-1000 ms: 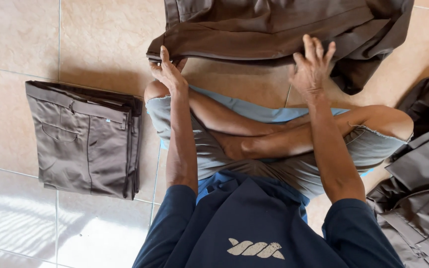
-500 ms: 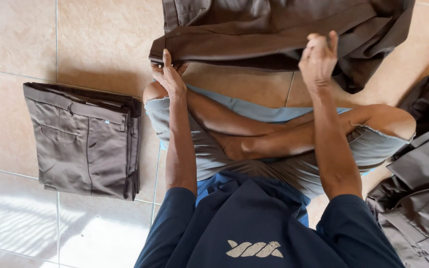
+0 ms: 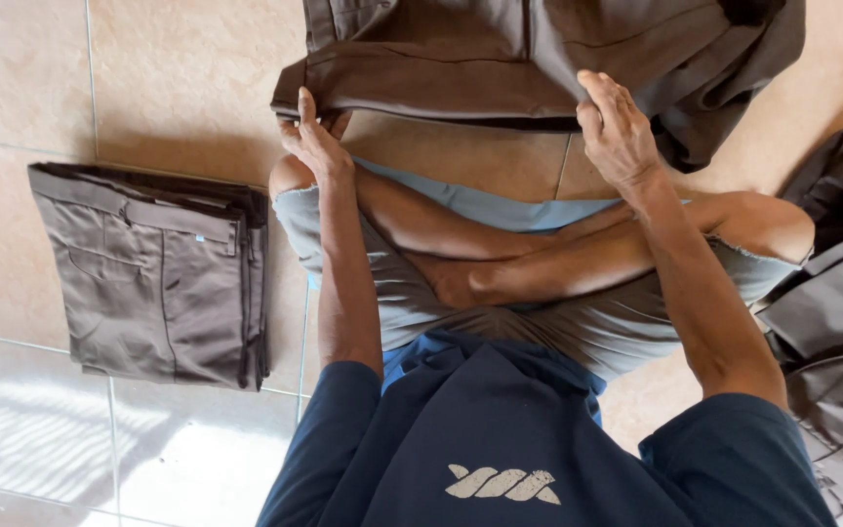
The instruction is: The person is sitting on the floor and folding brown pants into a neat rectangular shape.
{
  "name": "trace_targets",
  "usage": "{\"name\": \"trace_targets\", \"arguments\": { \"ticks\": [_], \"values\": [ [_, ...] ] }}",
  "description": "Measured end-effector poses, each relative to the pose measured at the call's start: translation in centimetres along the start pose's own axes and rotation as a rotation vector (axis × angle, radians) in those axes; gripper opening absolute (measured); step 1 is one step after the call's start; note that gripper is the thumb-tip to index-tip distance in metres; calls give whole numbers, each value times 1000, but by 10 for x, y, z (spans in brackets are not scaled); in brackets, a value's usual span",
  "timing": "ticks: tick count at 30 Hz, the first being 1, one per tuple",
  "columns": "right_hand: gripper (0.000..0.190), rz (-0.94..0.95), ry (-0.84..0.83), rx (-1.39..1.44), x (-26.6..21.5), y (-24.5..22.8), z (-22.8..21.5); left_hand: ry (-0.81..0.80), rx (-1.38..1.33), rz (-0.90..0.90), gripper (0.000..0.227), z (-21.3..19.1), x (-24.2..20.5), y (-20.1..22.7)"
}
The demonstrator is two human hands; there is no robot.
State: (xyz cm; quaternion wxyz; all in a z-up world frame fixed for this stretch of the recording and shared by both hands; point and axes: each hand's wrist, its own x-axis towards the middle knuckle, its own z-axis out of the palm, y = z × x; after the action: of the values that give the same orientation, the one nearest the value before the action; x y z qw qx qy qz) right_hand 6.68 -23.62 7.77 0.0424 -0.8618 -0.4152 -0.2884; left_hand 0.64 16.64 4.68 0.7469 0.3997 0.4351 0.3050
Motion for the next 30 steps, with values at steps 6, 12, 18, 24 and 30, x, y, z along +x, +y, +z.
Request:
{"name": "trace_targets", "arguments": {
  "ticks": [6,12,18,24,30],
  "values": [
    [35,-133,-125,-160,-25,4,5,-24,34,37,48,0,-1,0],
    [20,-200,-46,-89,-11,-6,-3,28,-40,7,55,-2,6,1],
    [14,-122,-121,-27,-21,-2,-3,4,-53,18,54,-5,11,-4],
    [4,32,-182,72,-29,5,0,2,-31,21,50,-2,8,-6],
    [7,11,-264,-242,-41,18,27,-17,-75,27,50,-2,9,-4]
  ]
}}
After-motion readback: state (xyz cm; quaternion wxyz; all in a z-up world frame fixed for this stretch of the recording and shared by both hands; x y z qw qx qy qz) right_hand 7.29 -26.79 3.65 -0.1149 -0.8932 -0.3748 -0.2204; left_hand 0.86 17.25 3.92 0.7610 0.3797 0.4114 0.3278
